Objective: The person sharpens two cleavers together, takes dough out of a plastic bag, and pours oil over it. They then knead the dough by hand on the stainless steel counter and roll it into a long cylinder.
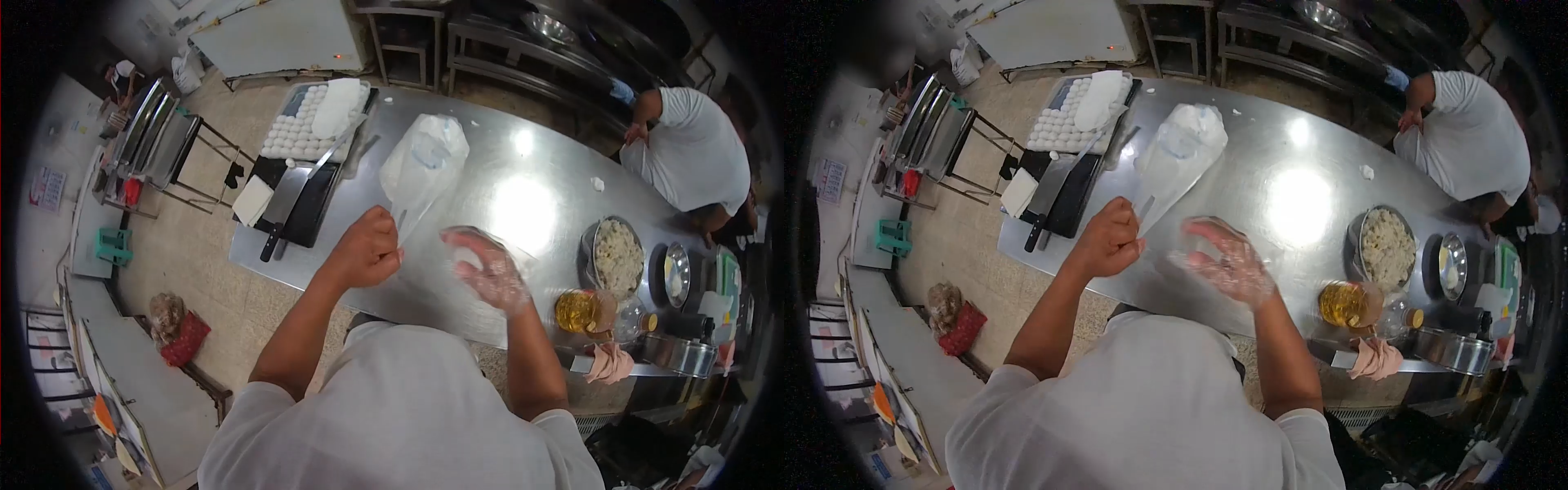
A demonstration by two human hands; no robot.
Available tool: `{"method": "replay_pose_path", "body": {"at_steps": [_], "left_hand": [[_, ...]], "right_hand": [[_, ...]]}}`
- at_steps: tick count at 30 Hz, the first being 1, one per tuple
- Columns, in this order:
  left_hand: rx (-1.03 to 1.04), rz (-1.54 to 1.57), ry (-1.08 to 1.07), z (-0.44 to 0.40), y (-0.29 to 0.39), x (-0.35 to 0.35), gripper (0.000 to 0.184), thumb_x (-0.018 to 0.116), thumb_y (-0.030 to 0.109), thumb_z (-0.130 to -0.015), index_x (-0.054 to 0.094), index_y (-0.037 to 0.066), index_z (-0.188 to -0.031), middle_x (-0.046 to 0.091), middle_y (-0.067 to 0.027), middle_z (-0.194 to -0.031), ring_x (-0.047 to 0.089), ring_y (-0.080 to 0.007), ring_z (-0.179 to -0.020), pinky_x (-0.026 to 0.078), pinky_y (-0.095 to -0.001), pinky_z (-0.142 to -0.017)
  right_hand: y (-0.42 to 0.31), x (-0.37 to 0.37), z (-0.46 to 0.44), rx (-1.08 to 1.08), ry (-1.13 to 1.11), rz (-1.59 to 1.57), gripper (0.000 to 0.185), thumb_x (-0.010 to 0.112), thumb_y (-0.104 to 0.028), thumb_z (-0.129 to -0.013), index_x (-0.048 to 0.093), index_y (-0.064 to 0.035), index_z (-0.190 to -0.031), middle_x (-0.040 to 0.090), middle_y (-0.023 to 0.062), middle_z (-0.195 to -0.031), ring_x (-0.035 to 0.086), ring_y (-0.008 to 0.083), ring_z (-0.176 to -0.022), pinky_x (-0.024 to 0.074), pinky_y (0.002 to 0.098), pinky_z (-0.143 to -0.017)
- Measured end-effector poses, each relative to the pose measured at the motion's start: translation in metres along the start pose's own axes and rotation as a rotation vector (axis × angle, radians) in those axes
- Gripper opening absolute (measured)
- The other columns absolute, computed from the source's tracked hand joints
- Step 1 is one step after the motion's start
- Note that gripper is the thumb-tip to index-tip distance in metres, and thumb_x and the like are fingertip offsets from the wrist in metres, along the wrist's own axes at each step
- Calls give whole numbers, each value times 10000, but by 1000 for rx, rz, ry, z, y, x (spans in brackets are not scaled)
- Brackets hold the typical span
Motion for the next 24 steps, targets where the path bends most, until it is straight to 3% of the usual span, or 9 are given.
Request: {"method": "replay_pose_path", "body": {"at_steps": [4, 6, 9, 11, 13, 15, 16, 19, 24], "left_hand": [[80, 107, -3, 20, -1, -24, 236, 697, 29, -697, 486, 36, -590, 518, -74, -693, 523, -297, -754, 453, -403, -680], [114, 165, -31, 31, -4, -39, 239, 692, 21, -685, 475, 36, -585, 512, -75, -688, 520, -297, -739, 458, -399, -687], [137, 281, -13, 37, -23, -65, 239, 710, 45, -626, 477, 27, -575, 512, -82, -680, 528, -288, -658, 492, -437, -759], [91, 446, 20, 40, -41, -79, 247, 692, 36, -632, 456, 31, -560, 484, -73, -667, 528, -262, -657, 499, -441, -771], [76, 556, 32, 31, -56, -89, 242, 680, 32, -638, 453, 31, -556, 476, -69, -667, 528, -255, -660, 503, -448, -798], [67, 664, 52, 14, -74, -88, 238, 669, 28, -645, 450, 31, -552, 468, -65, -667, 529, -249, -663, 507, -455, -824], [136, 691, 30, 6, -77, -85, 248, 664, 27, -651, 439, 32, -547, 488, -68, -686, 548, -256, -687, 506, -464, -853], [245, 795, -5, -13, -74, -75, 272, 656, 30, -666, 417, 34, -535, 537, -77, -742, 582, -273, -745, 501, -480, -902], [324, 967, -101, -37, -88, -81, 291, 654, 34, -682, 407, 41, -528, 607, -109, -851, 621, -293, -860, 500, -480, -910]], "right_hand": [[35, 69, -67, -86, -24, 497, 346, 660, -154, -914, 621, 12, -1215, 661, 228, -1187, 631, 415, -1070, 502, 444, -972], [53, 99, -111, 316, -354, 606, 260, 635, -126, -905, 643, 42, -1103, 665, 234, -1120, 634, 414, -1024, 509, 454, -940], [158, 130, -155, -289, -99, 641, 212, 643, -158, -903, 648, 44, -965, 662, 216, -1028, 634, 397, -980, 509, 454, -924], [205, 99, -173, 36, 313, 626, 206, 654, -171, -899, 657, 21, -974, 671, 190, -1032, 640, 363, -993, 508, 429, -925], [153, 44, -140, 409, -159, 1041, 311, 666, -187, -912, 664, -71, -1201, 691, 137, -1173, 655, 299, -1072, 522, 404, -949], [285, -42, -39, 410, 287, 533, 330, 678, -198, -934, 662, -73, -1238, 702, 136, -1153, 672, 309, -1033, 529, 407, -951], [149, -28, -57, 931, -100, 945, 369, 632, -258, -972, 636, -77, -1293, 670, 144, -1268, 633, 322, -1147, 491, 399, -1018], [101, -38, 18, 1227, 26, 827, 578, 574, -511, -982, 599, -89, -1376, 599, 193, -1394, 537, 347, -1317, 406, 423, -1117], [92, -5, 47, 1084, 3, 1091, 820, 640, -604, -904, 482, -26, -1463, 484, 226, -1498, 424, 386, -1415, 325, 451, -1189]]}}
Point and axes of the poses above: each hand's wrist, its own z-axis away from the middle knuckle, its own x-axis out of the palm, y = z × x, the point moved 5 cm from there along -z, towards the middle knuckle
